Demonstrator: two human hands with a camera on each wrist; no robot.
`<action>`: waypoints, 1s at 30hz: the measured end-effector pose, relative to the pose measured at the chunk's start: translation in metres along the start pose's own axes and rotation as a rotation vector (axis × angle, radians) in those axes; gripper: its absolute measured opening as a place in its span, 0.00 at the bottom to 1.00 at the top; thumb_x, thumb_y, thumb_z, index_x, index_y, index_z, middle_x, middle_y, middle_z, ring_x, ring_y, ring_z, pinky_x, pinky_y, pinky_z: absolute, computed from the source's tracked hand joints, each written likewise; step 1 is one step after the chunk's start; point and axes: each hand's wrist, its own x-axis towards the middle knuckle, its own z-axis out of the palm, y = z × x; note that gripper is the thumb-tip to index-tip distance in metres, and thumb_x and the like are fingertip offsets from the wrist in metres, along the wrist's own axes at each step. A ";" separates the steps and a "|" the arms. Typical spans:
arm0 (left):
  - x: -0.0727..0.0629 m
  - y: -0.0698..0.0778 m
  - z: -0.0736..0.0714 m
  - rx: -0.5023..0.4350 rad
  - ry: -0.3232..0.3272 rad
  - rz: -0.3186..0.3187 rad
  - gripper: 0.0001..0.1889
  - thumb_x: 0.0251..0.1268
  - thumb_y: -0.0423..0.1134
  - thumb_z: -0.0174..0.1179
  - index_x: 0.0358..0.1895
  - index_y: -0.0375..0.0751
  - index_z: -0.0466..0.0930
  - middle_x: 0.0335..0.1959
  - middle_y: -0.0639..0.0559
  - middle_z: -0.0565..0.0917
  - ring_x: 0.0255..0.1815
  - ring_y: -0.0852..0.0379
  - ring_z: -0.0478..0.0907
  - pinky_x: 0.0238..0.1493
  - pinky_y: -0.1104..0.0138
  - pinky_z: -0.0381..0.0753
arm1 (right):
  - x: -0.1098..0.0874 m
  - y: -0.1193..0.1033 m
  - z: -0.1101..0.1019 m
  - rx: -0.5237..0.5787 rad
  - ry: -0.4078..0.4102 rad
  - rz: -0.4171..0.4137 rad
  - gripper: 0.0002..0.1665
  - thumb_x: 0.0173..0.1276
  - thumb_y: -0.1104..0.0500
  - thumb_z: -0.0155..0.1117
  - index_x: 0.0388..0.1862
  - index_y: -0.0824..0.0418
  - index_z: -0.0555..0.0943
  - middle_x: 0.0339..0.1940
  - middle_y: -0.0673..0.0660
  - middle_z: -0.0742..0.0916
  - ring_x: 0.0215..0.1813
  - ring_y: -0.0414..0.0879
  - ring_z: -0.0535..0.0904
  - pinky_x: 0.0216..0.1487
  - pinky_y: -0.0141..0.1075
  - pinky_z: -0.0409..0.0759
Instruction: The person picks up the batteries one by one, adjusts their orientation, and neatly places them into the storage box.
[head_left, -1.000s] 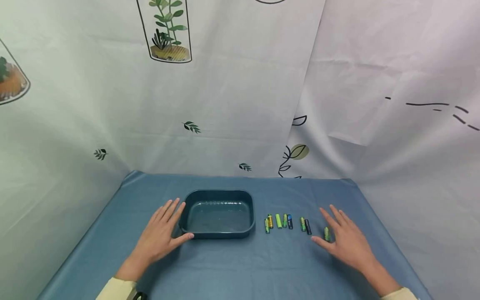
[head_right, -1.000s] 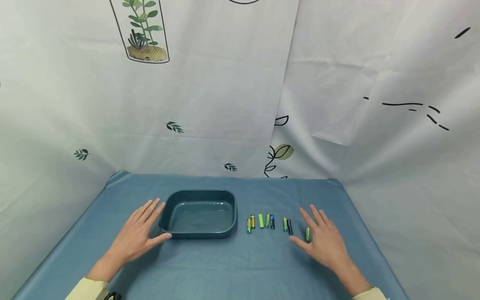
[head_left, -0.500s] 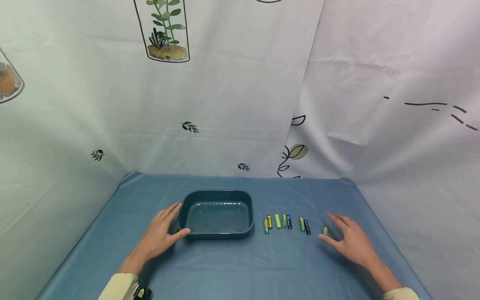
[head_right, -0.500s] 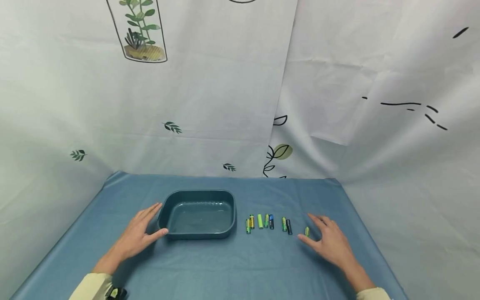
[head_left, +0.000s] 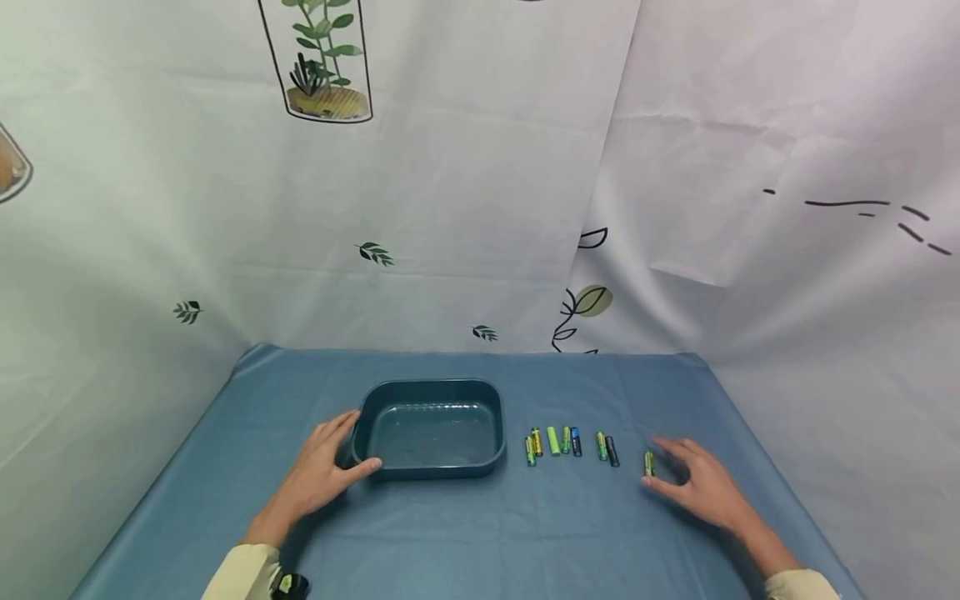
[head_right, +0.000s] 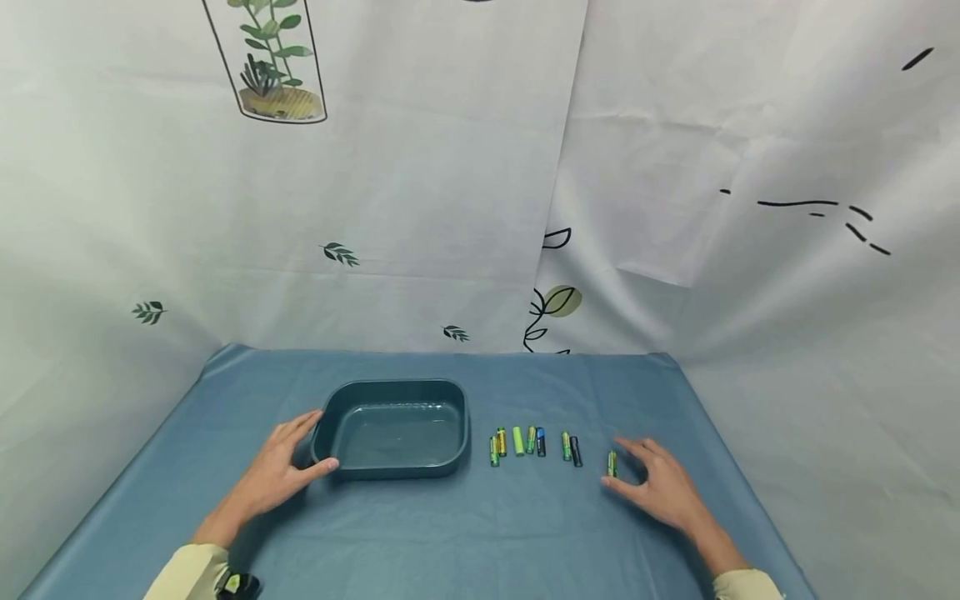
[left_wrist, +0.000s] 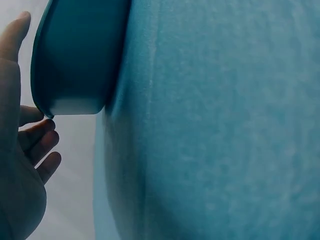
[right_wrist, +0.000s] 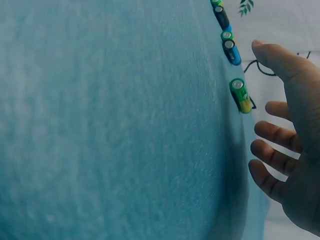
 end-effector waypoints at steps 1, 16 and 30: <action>0.000 0.000 0.000 0.000 -0.004 -0.006 0.51 0.63 0.65 0.67 0.80 0.35 0.59 0.77 0.33 0.63 0.74 0.30 0.59 0.62 0.29 0.65 | 0.000 0.001 0.001 0.003 -0.003 -0.001 0.45 0.60 0.35 0.76 0.66 0.63 0.80 0.49 0.59 0.84 0.41 0.47 0.79 0.37 0.48 0.78; 0.001 -0.006 0.004 -0.049 0.018 -0.015 0.54 0.57 0.66 0.71 0.79 0.36 0.61 0.75 0.34 0.66 0.73 0.32 0.62 0.60 0.31 0.68 | 0.001 0.011 0.005 0.067 -0.042 -0.002 0.34 0.59 0.41 0.79 0.59 0.58 0.85 0.41 0.48 0.82 0.35 0.36 0.73 0.33 0.35 0.73; 0.002 -0.006 0.005 -0.071 0.025 -0.038 0.53 0.57 0.65 0.72 0.79 0.38 0.61 0.76 0.34 0.65 0.73 0.32 0.62 0.61 0.32 0.69 | 0.006 0.015 0.006 0.082 0.006 0.041 0.28 0.57 0.44 0.81 0.52 0.56 0.87 0.39 0.46 0.84 0.37 0.35 0.76 0.36 0.35 0.77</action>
